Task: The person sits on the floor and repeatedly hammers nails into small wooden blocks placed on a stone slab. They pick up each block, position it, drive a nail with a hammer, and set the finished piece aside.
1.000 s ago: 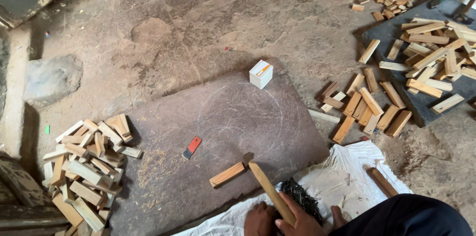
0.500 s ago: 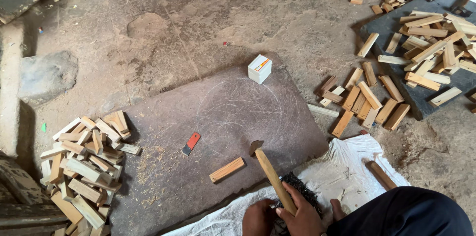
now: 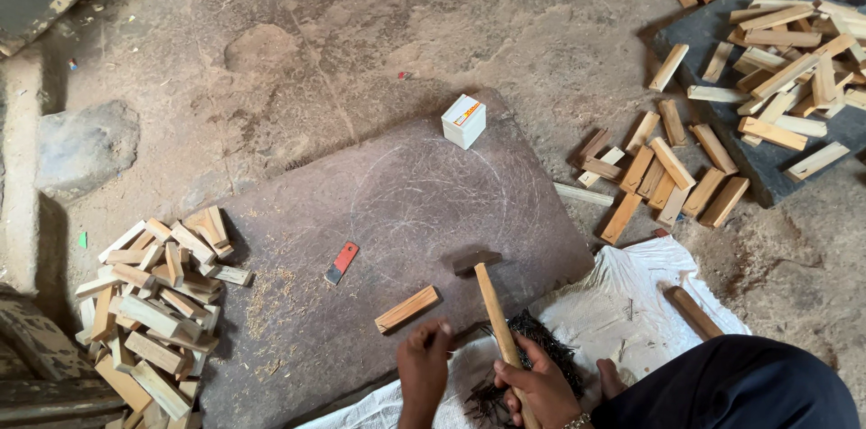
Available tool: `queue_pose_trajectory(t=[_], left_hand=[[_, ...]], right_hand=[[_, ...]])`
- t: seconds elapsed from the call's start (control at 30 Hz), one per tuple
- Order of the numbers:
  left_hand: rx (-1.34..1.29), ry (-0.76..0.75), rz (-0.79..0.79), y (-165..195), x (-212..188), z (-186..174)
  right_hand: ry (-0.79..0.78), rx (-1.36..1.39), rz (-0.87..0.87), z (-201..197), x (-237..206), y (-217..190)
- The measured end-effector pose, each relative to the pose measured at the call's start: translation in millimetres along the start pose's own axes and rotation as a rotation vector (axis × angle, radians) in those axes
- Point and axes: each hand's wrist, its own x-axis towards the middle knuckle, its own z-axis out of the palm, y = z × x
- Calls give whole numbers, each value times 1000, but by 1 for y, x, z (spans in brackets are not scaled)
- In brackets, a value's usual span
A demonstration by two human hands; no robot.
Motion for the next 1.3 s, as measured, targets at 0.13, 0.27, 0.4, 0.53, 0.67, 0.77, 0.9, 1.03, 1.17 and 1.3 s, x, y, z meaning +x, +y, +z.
queue_pose_trajectory(t=[0.13,0.27,0.4,0.53,0.67,0.77,0.9,1.03,1.17,1.3], left_hand=[[81,179,369,12,29,1],[33,277,506,10,60,3],[117,309,365,8,72,5],[201,334,437,8,71,5],[137,319,454,5,70,4],[118,342,538,3,70,3],[108,330,532,5,67,1],[120,309,518,10,64,-3],[210,292,460,11,64,-5],[168,288,528,6,65,-6]], right_hand=[[6,27,43,-2,0,-1],[-26,73,41,-2,3,1],[-42,78,29,-2,4,3],[-26,91,45,-1,5,3],[-54,61,41,1,7,1],[-88,75,45,2,8,-4],[-117,133,116,8,5,-14],[-87,148,125,18,1,-26],[-77,127,105,23,3,-32],[-80,22,-6,21,7,-27]])
